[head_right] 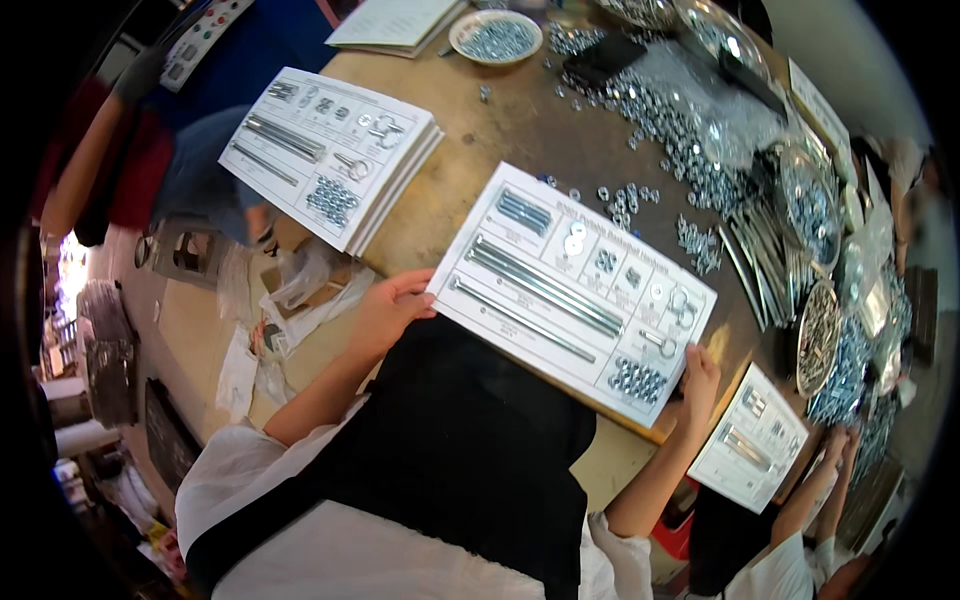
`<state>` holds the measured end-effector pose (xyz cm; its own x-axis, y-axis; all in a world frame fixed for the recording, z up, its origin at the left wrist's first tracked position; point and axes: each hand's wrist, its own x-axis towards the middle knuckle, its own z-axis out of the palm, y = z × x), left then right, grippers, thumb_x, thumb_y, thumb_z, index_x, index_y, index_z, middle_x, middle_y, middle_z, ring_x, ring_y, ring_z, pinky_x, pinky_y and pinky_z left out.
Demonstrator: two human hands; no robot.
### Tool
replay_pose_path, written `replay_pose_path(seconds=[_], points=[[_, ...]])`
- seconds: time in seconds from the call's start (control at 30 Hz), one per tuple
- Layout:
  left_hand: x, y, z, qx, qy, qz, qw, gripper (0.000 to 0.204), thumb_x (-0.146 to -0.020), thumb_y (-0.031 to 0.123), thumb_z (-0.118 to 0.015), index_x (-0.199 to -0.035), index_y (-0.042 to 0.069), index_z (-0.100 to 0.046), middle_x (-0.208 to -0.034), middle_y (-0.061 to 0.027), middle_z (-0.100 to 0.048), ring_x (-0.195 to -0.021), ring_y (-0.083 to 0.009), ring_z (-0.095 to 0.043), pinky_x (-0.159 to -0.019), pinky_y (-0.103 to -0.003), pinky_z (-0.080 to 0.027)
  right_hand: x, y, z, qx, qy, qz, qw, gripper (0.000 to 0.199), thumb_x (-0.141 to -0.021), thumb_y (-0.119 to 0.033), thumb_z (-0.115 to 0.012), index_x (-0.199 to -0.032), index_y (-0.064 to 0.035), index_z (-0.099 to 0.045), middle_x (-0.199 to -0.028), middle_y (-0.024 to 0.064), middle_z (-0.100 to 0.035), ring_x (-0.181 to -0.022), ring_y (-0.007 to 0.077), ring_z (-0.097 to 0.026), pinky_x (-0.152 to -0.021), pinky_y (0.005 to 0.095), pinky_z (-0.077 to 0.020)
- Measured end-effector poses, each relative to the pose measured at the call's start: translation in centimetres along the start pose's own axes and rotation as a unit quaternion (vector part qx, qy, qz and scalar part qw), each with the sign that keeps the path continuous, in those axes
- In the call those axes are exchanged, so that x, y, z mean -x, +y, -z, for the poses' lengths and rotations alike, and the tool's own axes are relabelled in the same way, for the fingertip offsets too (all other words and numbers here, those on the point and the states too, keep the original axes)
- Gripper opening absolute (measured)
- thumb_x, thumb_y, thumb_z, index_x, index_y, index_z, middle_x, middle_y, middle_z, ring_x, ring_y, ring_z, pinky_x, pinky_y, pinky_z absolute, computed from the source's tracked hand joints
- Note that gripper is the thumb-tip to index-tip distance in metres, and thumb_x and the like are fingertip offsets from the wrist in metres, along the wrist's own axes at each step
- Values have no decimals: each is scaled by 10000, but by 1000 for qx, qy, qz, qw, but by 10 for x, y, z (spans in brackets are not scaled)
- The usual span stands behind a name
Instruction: The person sorts small metal fasteners including nuts, washers, and bolts from a large pile on a workbench and arranges them into designated areas on printed instruction sheets. The person repeatedly picks up fasteners by hand and places them onto the sheets, occasionally adjusting the sheets and moving between different piles of hardware.
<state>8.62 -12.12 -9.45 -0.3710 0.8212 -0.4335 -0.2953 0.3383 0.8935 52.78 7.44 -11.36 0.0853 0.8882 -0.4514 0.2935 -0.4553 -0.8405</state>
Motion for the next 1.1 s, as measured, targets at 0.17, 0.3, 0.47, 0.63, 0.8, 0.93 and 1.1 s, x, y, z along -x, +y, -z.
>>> replay_pose_path(seconds=[0.17, 0.3, 0.47, 0.63, 0.8, 0.93, 1.1], points=[[0, 2, 5, 16, -19, -28, 999, 390, -965, 59, -604, -1350, 4, -593, -1115, -87, -697, -990, -137, -661, -845, -272, -558, 12, -15, -7, -131, -20, 7, 991, 188, -1014, -210, -594, -1052, -44, -674, -690, -76, -599, -499, -4, -461, -430, 184, -323], [13, 15, 14, 35, 10, -43, 998, 384, -956, 65, -612, -1337, 16, -610, -1092, -61, -704, -958, -128, -667, -822, -271, -565, 24, -40, -7, -155, -24, 47, 986, 174, -1016, -197, -591, -1052, -40, -658, -830, -7, -700, -636, 20, -621, -530, 158, -463], [29, 69, 49, 17, 75, -87, 993, 368, -932, 84, -634, -1296, 32, -647, -1077, -39, -715, -927, -110, -674, -778, -252, -562, 45, -115, -48, -149, -65, 84, 983, 159, -1010, -172, -592, -1046, -32, -658, -800, -25, -683, -580, -1, -567, -483, 152, -409], [3, 100, 127, -15, 188, -112, 976, 358, -931, 138, -648, -1280, 62, -673, -1095, -21, -720, -901, -100, -669, -748, -239, -543, 36, -150, -131, -91, -135, 72, 984, 197, -981, -180, -638, -1087, -19, -678, -644, -130, -492, -477, -31, -307, -425, 178, -185], [-39, 136, 233, -96, 274, -141, 946, 320, -969, 107, -573, -1266, 64, -683, -1046, -3, -703, -805, -88, -600, -726, -213, -486, 35, -154, -255, -117, -270, 71, 953, 161, -968, -169, -657, -1039, -25, -675, -644, -138, -428, -494, -25, -287, -440, 185, -181], [-79, 154, 337, -84, 303, -138, 939, 323, -982, 98, -538, -1266, 94, -692, -1057, 21, -698, -857, -69, -576, -784, -225, -465, 58, -161, -341, -134, -339, 51, 930, 205, -936, -163, -701, -1041, 13, -717, -712, -94, -553, -572, -7, -377, -493, 198, -259], [-101, 176, 381, -107, 337, -110, 929, 342, -1007, 89, -467, -1259, 93, -698, -1063, 39, -702, -893, -47, -569, -721, -200, -424, 77, -163, -407, -119, -359, 30, 925, 189, -940, -145, -686, -1004, 28, -730, -833, -24, -648, -671, 25, -472, -571, 204, -340]])
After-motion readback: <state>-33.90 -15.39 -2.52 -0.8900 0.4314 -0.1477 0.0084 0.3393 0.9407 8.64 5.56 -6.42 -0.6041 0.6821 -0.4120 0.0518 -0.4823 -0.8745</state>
